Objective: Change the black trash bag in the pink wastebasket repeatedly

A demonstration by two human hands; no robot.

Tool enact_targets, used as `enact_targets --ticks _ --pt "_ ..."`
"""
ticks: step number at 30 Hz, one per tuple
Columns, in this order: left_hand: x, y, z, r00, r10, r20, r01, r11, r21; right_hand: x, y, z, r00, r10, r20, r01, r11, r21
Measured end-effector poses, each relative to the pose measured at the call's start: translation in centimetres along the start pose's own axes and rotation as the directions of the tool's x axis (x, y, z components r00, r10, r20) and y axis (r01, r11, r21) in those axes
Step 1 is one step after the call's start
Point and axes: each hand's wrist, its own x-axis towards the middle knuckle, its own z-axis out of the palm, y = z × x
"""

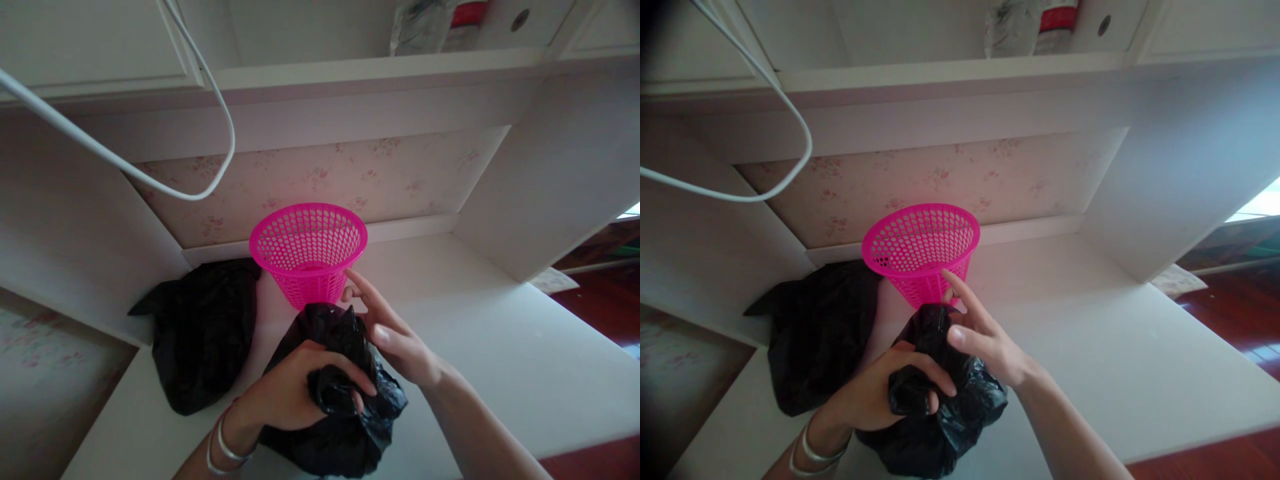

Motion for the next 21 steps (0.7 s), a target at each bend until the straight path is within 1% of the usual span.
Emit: enact_targets --ticks 1,2,4,5,6,7,9,11,12,13,15,17,18,20,21 --pt "0.0 0.0 0.0 1.0 0.01 0.017 -0.011 1.0 0.01 0.2 -0.2 -0.3 1.0 0.008 0.019 -0.008 1.0 -0.005" --pt "0.0 0.0 0.1 1.0 0.017 0.02 -0.017 1.0 0.021 0.5 -0.4 -0.6 0.999 0.018 0.045 -0.016 0.998 -0.063" --pt "0.0 0.0 0.1 1.0 0.013 -0.023 -0.012 0.998 0.056 0.9 -0.9 -0.7 0.994 0.047 0.102 -0.023 0.972 -0.232" --pt "-0.1 0.0 0.1 0.998 0.004 -0.055 0.0 0.997 0.076 1.1 -1.0 -0.6 0.993 0.051 0.107 -0.017 0.953 -0.302" --pt "-0.2 0.0 0.1 0.997 -0.013 -0.076 0.02 0.997 0.081 1.2 -1.1 -0.5 0.996 0.047 0.081 -0.016 0.936 -0.353" --pt "-0.3 -0.1 0.1 0.996 -0.044 -0.082 0.05 0.996 0.067 1.2 -1.2 -0.5 0.999 0.033 0.026 -0.02 0.923 -0.384" --pt "-0.5 -0.3 0.0 0.993 -0.111 -0.039 0.11 0.994 -0.025 1.3 -1.2 -0.4 0.993 -0.023 -0.115 -0.025 0.915 -0.402" --pt "-0.8 -0.8 0.0 0.988 -0.151 0.022 0.152 0.976 -0.157 1.3 -1.2 -0.2 0.973 -0.085 -0.215 -0.007 0.918 -0.397" --pt "-0.9 -1.1 -0.1 0.987 -0.157 0.033 0.16 0.964 -0.212 1.3 -1.2 -0.1 0.963 -0.102 -0.251 0.0 0.927 -0.375" --pt "-1.0 -1.4 -0.1 0.987 -0.159 0.033 0.162 0.954 -0.251 1.2 -1.3 0.1 0.954 -0.099 -0.282 -0.002 0.941 -0.339" --pt "-1.0 -1.9 -0.1 0.986 -0.169 0.012 0.165 0.942 -0.291 0.9 -1.5 0.5 0.946 -0.041 -0.321 -0.036 0.973 -0.23" --pt "-0.8 -2.1 -0.1 0.984 -0.173 -0.031 0.156 0.94 -0.302 0.4 -1.9 1.0 0.951 0.017 -0.308 -0.054 0.992 -0.113" --pt "-0.7 -2.1 -0.1 0.984 -0.167 -0.058 0.142 0.942 -0.304 0.1 -2.3 1.2 0.96 0.02 -0.28 -0.043 0.996 -0.078" --pt "-0.6 -1.9 -0.1 0.982 -0.146 -0.118 0.105 0.949 -0.296 -0.6 -3.1 1.8 0.98 -0.026 -0.196 0.013 0.998 -0.067" --pt "-0.6 -1.8 -0.1 0.982 -0.13 -0.14 0.086 0.954 -0.286 -1.0 -3.5 2.0 0.988 -0.058 -0.144 0.045 0.995 -0.095"
